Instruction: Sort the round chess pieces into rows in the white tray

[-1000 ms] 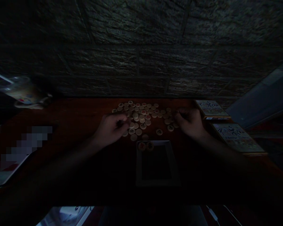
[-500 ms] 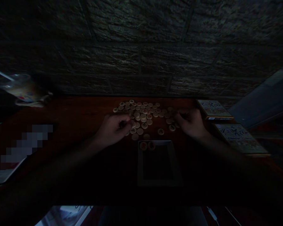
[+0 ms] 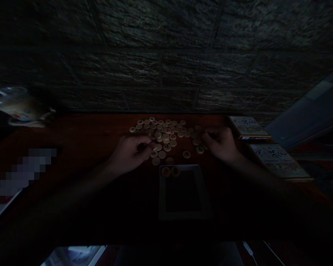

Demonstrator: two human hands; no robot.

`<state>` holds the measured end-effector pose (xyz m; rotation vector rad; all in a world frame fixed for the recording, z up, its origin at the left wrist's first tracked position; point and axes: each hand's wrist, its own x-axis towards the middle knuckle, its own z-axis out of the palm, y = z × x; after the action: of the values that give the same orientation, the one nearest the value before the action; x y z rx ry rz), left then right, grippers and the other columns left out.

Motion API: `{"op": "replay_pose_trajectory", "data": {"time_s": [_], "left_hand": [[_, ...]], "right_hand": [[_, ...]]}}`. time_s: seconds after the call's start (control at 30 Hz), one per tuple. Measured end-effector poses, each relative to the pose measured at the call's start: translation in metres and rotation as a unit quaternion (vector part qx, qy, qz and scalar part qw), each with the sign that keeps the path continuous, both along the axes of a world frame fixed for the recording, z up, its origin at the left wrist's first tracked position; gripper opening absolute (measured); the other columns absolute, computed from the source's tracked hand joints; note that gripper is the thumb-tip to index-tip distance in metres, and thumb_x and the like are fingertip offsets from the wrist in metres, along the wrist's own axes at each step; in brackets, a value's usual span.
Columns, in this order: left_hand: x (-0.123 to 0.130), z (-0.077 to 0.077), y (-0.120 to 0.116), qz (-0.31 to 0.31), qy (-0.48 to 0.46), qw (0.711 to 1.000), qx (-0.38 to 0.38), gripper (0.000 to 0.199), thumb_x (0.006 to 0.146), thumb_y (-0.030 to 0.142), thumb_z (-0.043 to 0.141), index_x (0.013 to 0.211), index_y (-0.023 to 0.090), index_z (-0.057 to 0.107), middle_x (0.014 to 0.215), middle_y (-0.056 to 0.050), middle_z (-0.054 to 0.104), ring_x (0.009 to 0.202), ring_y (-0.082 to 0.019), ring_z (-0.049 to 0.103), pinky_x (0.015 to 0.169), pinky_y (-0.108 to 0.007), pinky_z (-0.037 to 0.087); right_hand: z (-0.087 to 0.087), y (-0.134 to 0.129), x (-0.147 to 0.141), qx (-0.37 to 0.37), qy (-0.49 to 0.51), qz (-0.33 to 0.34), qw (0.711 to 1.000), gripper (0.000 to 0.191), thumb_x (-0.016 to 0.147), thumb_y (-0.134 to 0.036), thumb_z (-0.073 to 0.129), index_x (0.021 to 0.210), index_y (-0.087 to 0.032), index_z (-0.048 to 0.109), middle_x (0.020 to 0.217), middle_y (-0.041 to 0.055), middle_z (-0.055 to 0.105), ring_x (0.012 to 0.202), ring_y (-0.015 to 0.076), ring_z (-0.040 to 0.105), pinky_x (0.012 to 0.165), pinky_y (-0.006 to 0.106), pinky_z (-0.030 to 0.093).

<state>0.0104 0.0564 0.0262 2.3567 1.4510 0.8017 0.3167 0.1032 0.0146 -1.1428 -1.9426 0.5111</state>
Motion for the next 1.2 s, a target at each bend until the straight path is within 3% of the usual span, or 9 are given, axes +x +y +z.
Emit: {"op": "replay_pose_trajectory", "data": {"time_s": [0.27,0.5,0.97,1.2], "left_hand": [[-0.0005,-0.0002,0.0002,-0.006,-0.006,1.0,-0.008,0.031,0.097,0.033,0.052,0.074,0.018,0.067,0.063,0.003,0.065,0.058,-0.012,0.059,0.056,-0.024,0.04],[-0.0006,-0.0002,-0.0002,0.0,-0.039,0.999,-0.024,0.018,0.092,0.02,0.054,0.095,0.02,0.072,0.092,0.0,0.078,0.08,-0.014,0.071,0.07,-0.024,0.05],[0.0021,0.0021,-0.0019,-0.002,-0.019,1.0,-0.009,0.016,0.089,0.02,0.058,0.093,0.02,0.073,0.089,-0.001,0.079,0.077,-0.014,0.072,0.068,-0.024,0.051],[0.0009,0.0003,-0.0018,-0.013,-0.022,1.0,-0.017,0.016,0.092,0.021,0.057,0.092,0.019,0.073,0.088,0.001,0.079,0.076,-0.014,0.071,0.068,-0.023,0.05]], "right_hand": [[-0.001,0.0007,-0.0005,-0.014,0.007,0.0,1.0,0.038,0.091,-0.033,0.053,0.055,-0.019,0.054,0.05,-0.0006,0.053,0.048,0.0105,0.045,0.048,0.025,0.031],[-0.0022,0.0027,-0.0003,-0.014,0.009,-0.003,1.0,0.037,0.09,-0.033,0.053,0.056,-0.018,0.056,0.052,-0.0001,0.055,0.049,0.0107,0.047,0.048,0.026,0.032],[0.0011,0.001,-0.002,-0.006,0.01,0.005,1.0,0.038,0.09,-0.033,0.054,0.055,-0.019,0.055,0.049,-0.0014,0.053,0.046,0.0096,0.045,0.046,0.024,0.032],[0.0013,-0.0052,-0.006,-0.036,0.017,0.041,0.998,0.023,0.087,-0.029,0.063,0.069,-0.017,0.068,0.063,0.0027,0.068,0.055,0.0132,0.061,0.054,0.025,0.044]]}}
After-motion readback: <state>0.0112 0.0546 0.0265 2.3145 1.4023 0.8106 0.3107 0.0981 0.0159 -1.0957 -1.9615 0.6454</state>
